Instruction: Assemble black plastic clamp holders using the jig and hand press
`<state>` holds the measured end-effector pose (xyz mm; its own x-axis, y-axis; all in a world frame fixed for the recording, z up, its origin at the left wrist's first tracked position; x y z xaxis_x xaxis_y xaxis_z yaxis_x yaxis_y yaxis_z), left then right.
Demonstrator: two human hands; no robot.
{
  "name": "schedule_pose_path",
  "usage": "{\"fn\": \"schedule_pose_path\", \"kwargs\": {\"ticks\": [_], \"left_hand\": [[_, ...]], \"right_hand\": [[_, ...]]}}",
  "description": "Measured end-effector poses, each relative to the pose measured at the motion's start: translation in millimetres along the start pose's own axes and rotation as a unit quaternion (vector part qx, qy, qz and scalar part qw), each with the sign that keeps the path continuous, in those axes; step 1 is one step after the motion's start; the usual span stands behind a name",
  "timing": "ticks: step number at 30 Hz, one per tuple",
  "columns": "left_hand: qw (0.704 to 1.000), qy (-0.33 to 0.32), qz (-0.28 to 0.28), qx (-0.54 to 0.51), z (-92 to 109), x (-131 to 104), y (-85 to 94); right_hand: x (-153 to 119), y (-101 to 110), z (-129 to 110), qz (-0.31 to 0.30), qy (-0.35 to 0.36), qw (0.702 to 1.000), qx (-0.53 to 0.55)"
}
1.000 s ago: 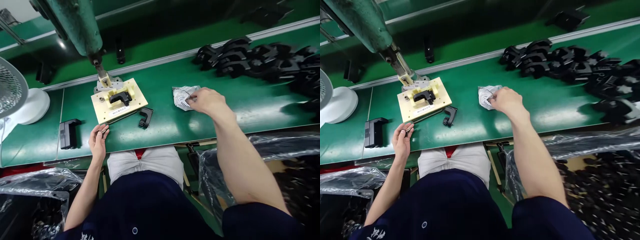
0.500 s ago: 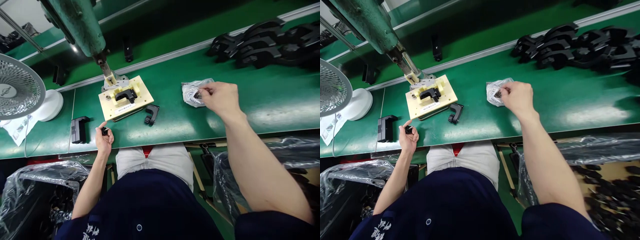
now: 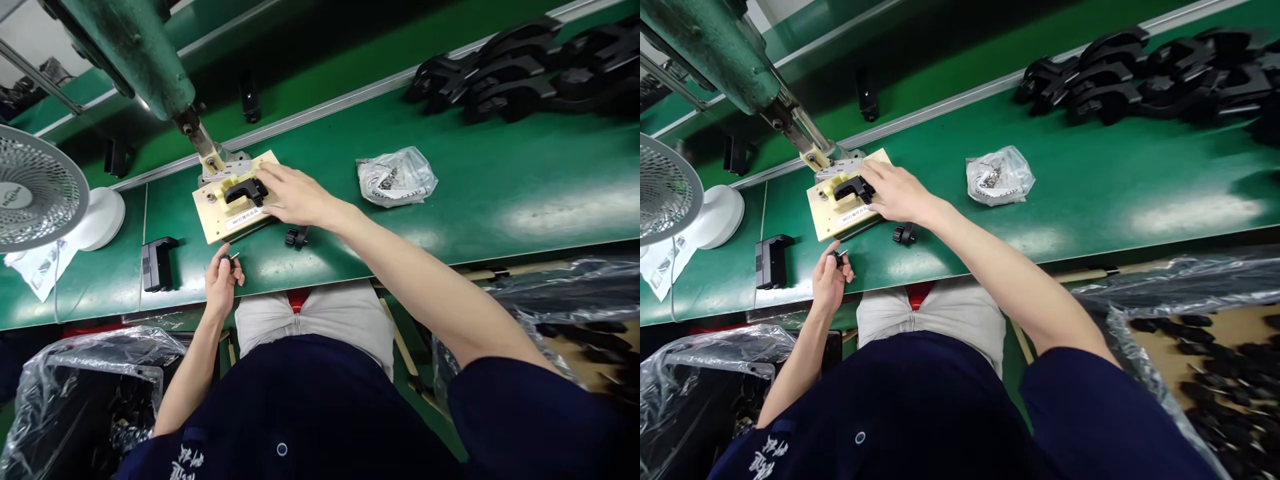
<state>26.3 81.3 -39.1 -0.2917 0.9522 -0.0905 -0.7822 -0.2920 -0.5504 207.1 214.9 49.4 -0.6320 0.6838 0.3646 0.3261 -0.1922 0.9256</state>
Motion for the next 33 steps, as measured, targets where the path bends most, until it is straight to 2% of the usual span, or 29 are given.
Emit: {"fn": "schedule_pose_path", "kwargs": {"ticks": [3,5,7,9,12,15,17,20,23,24,26,29,31,32,33], "left_hand": [[1.000,-0.006,-0.013,0.028,0.7,-10.1,2.1],[0.997,-0.037,-0.034,0.060,8.2,-16.6,1.2],[0.989,-0.095,-0.057,0.098,21.3,-21.0,-3.8],[0.973,-0.176,-0.073,0.134,38.5,-23.3,-11.8],[0.940,-0.274,-0.079,0.185,62.9,-25.5,-25.4],[0.908,-0.331,-0.094,0.237,78.4,-29.9,-38.9],[0.891,-0.352,-0.120,0.259,80.8,-32.1,-47.6],[0.887,-0.351,-0.145,0.263,68.9,-23.3,-55.6],[0.870,-0.397,-0.110,0.271,48.6,-8.7,-51.3],[0.853,-0.420,-0.092,0.294,41.7,-7.2,-46.9],[0.814,-0.458,-0.056,0.353,30.2,-14.1,-33.5],[0.775,-0.475,-0.042,0.415,18.3,-46.2,-9.7],[0.769,-0.424,-0.111,0.464,3.7,-65.5,-3.0],[0.767,-0.372,-0.150,0.501,-7.0,-70.3,-1.8],[0.764,-0.330,-0.164,0.530,-15.9,-72.8,-0.5]], "right_hand": [[34.6,-10.8,-3.3,-0.050,0.023,0.998,0.017],[44.7,-7.0,1.9,-0.055,0.018,0.998,0.039],[43.8,3.8,4.1,-0.037,0.005,0.997,0.071],[32.5,17.7,-1.0,0.001,-0.014,0.994,0.112],[0.2,33.1,-20.7,0.053,-0.062,0.977,0.197],[-37.3,34.4,-41.0,0.057,-0.143,0.941,0.301],[-56.6,29.4,-52.1,0.046,-0.180,0.913,0.364],[-71.5,11.5,-66.5,0.030,-0.203,0.877,0.435],[-79.3,-21.3,-79.0,0.055,-0.270,0.835,0.477],[-83.2,-32.5,-83.1,0.081,-0.300,0.827,0.469],[-95.5,-48.8,-92.0,0.150,-0.345,0.829,0.414],[-126.3,-56.9,-102.7,0.262,-0.366,0.833,0.321],[-151.6,-56.5,-104.3,0.320,-0.378,0.823,0.279],[-162.8,-56.8,-103.6,0.332,-0.388,0.818,0.265],[-171.7,-57.4,-102.5,0.331,-0.398,0.816,0.256]]}}
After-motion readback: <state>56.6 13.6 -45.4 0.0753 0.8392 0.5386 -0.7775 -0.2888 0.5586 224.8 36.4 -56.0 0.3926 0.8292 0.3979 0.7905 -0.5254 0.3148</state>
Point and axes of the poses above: each hand's wrist, its own x-axis towards the middle knuckle, its own y-axis out of the back of the hand, z = x × y, the point moved 5 cm from there along x, towards the middle knuckle, and after that the axes turned 14 degrees about -x, right-handed, at the moved point
